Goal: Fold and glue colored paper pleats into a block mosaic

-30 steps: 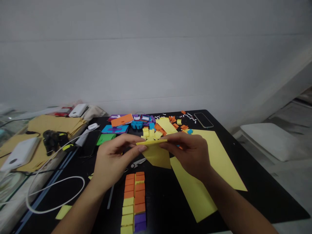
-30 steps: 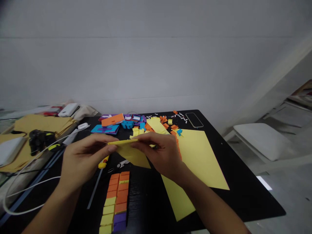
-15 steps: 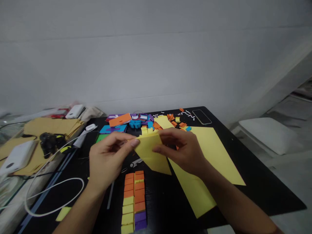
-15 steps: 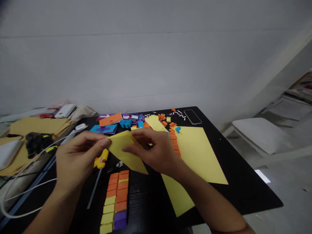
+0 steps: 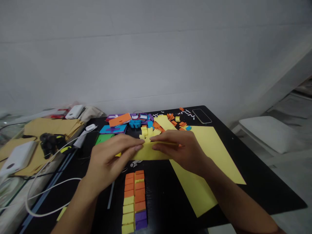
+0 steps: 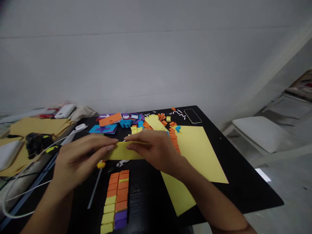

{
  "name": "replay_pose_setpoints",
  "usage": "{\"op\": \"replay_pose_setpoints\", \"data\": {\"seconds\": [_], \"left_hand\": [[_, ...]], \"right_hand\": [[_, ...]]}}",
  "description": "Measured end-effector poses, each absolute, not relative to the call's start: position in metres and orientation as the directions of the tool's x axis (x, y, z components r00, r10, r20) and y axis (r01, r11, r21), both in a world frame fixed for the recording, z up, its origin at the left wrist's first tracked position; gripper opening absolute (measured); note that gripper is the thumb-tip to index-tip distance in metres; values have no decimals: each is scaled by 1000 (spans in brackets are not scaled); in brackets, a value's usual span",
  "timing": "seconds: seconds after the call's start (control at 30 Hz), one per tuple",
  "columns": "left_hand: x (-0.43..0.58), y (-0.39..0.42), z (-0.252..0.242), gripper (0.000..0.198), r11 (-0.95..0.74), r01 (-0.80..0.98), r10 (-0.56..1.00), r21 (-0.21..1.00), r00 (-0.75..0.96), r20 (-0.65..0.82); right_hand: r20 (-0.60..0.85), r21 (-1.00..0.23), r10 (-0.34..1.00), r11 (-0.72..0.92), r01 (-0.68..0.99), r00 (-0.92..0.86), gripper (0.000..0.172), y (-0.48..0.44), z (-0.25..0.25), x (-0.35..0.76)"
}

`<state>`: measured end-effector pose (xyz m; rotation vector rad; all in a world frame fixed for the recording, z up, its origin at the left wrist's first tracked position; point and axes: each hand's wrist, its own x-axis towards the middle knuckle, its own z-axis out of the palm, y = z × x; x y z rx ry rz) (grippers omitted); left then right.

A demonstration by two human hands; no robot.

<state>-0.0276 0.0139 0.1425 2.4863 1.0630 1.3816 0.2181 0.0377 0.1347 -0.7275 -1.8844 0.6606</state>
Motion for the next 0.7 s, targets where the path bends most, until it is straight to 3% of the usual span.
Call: {"op": "replay_pose_setpoints", "data": {"seconds": [0.2, 0.3, 0.5, 0.7], "left_hand": [[-37, 18, 137, 14, -635, 597, 658, 491, 84, 749], [-37, 19, 140, 10, -631, 633, 690, 449, 194, 698], [-17, 14, 137, 19, -645, 737, 661, 201, 407, 631], [-10, 14, 130, 13, -600, 723, 713, 344, 288, 639]], "right_hand": [[588, -793, 799, 600, 102, -129, 18, 46, 135, 226], [580, -807, 811, 584, 87, -71, 16, 49, 134, 226], [589, -789, 800, 599, 135, -113, 22, 45, 126, 214], [515, -853, 846, 522, 19, -141, 30, 48, 121, 210]]}}
